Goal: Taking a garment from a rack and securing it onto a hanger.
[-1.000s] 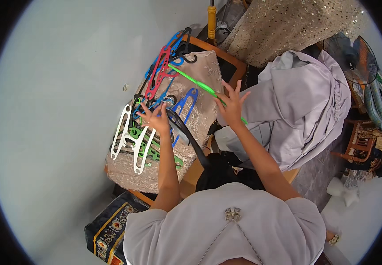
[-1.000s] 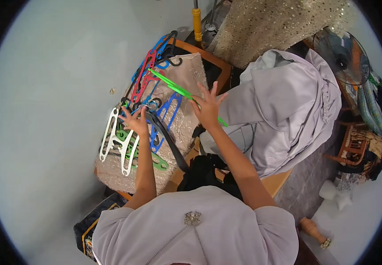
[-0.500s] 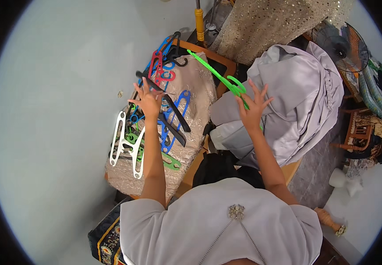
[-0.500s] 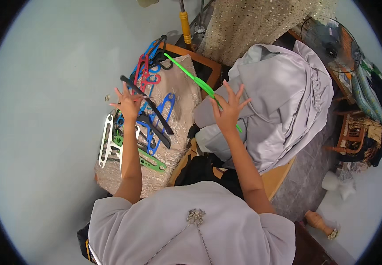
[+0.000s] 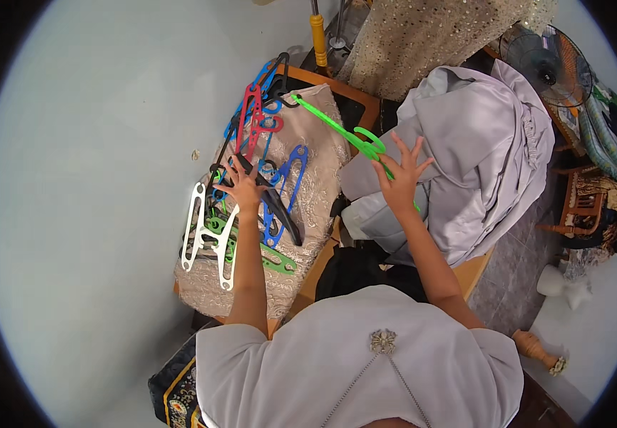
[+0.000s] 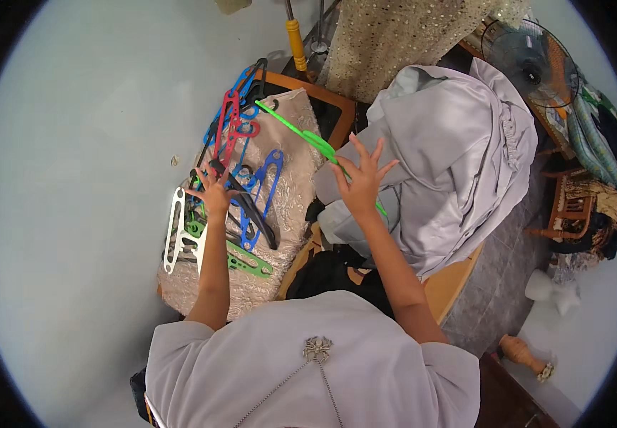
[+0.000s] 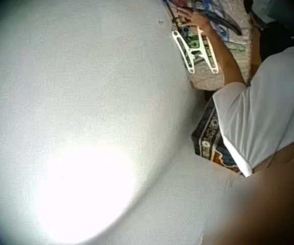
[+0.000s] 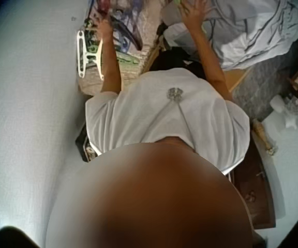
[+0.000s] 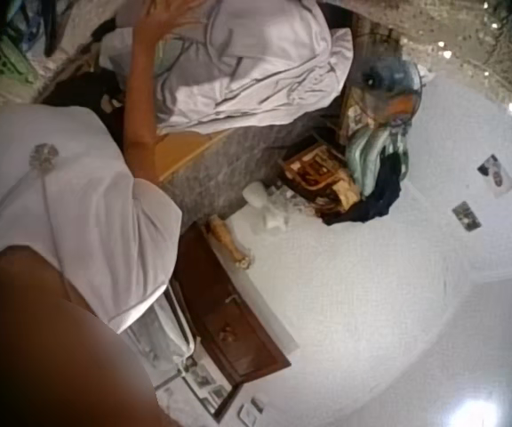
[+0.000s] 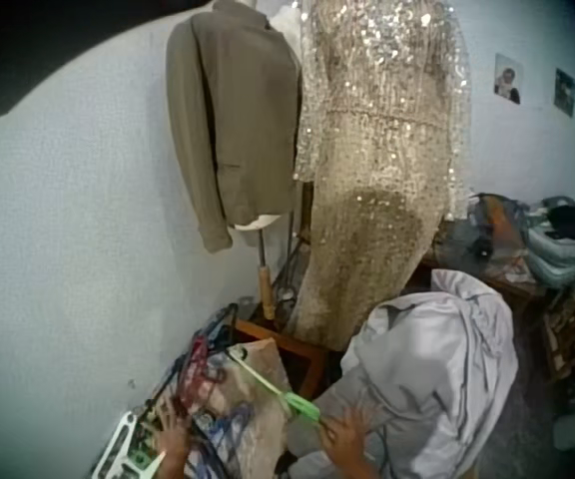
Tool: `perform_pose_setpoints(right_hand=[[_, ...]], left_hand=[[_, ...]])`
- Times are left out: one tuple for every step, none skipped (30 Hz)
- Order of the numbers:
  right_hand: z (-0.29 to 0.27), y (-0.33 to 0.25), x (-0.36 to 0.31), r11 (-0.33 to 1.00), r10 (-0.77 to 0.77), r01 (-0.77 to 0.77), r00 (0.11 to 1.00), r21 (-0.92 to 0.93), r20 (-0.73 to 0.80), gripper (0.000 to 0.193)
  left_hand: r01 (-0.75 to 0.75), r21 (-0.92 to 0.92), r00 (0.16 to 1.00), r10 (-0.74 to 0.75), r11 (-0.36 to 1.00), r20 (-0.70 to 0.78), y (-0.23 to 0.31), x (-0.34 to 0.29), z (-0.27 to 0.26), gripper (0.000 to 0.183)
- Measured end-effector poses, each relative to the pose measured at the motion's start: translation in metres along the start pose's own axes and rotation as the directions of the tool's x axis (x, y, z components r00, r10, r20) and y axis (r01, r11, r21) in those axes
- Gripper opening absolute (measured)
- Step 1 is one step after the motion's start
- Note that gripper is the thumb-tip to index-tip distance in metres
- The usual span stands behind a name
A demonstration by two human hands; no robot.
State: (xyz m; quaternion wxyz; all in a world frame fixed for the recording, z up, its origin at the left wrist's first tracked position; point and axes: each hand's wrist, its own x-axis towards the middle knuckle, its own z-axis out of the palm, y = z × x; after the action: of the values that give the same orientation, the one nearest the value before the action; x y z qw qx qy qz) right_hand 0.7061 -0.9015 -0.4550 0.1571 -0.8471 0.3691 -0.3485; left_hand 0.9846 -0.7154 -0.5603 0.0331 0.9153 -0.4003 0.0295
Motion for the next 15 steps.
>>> perform_pose_setpoints(right_hand=[[-0.001,-0.002,0.0,1.0,0.0,0.0,1.0,0.0,0.002,0.01],[-0.003,-0.004,0.0,1.0,0.014,-0.014,1.0,-0.003,0.023,0.011],[-0.004,-0.005,0.0,1.0,0.029,-0.029,0.999,-0.007,0.043,0.012],[-0.005,-0.003,0.001,1.0,0.03,-0.03,0.999,-0.002,0.041,0.012],[-0.008,-0.002,0.0,0.999,0.032,-0.032,0.999,-0.008,0.036,0.012],[-0.011,0.0,0.0,0.999,0.027,-0.026,0.998,-0.019,0.065,0.011],[-0.015,0.004,0.0,0.999,0.029,-0.026,0.996,-0.036,0.09,0.011],[-0.019,0.004,-0.001,0.999,0.038,-0.035,0.995,-0.038,0.09,0.01],[-0.02,0.009,-0.003,0.998,0.037,-0.031,0.994,-0.057,0.106,0.01],[-0.022,0.013,-0.006,0.997,0.037,-0.028,0.992,-0.078,0.119,0.011],[-0.024,0.013,-0.008,0.998,0.025,-0.017,0.992,-0.058,0.126,0.012],[-0.029,0.015,-0.009,0.996,0.04,-0.032,0.994,-0.078,0.106,0.012],[-0.035,0.017,-0.011,0.997,0.052,-0.044,0.985,-0.056,0.164,0.014],[-0.041,0.022,-0.013,0.998,0.065,-0.059,0.974,-0.034,0.218,0.015],[-0.05,0.027,-0.015,0.997,0.073,-0.071,0.971,-0.015,0.228,0.016]], left_hand=[[0.034,0.013,0.991,-0.035,0.999,0.13,0.011,-0.003,-0.012,0.075],[0.02,0.0,0.996,-0.02,1.0,0.088,0.014,-0.006,-0.007,0.078],[0.004,-0.014,0.999,-0.004,1.0,0.045,0.018,-0.01,-0.003,0.08],[0.005,-0.013,0.999,-0.004,1.0,0.044,0.028,-0.011,-0.007,0.083],[-0.015,-0.052,1.0,0.015,0.999,-0.01,0.036,-0.011,-0.009,0.083],[-0.065,-0.126,0.993,0.052,0.99,-0.106,0.045,-0.011,-0.013,0.082],[-0.128,-0.199,0.975,0.087,0.972,-0.203,0.056,-0.008,-0.02,0.082],[-0.165,-0.205,0.962,0.112,0.965,-0.247,0.069,-0.004,-0.026,0.081],[-0.243,-0.16,0.922,0.176,0.957,-0.346,0.08,0.001,-0.029,0.082],[-0.301,-0.165,0.897,0.22,0.939,-0.384,0.09,0.004,-0.035,0.081],[-0.371,-0.132,0.852,0.28,0.919,-0.443,0.096,0.008,-0.033,0.083],[-0.428,-0.104,0.82,0.337,0.898,-0.462,0.104,0.01,-0.032,0.084],[-0.481,-0.11,0.798,0.382,0.87,-0.465,0.113,0.014,-0.03,0.085],[-0.535,-0.115,0.772,0.429,0.837,-0.47,0.124,0.019,-0.029,0.085],[-0.576,-0.133,0.756,0.464,0.807,-0.461,0.137,0.022,-0.028,0.083]])
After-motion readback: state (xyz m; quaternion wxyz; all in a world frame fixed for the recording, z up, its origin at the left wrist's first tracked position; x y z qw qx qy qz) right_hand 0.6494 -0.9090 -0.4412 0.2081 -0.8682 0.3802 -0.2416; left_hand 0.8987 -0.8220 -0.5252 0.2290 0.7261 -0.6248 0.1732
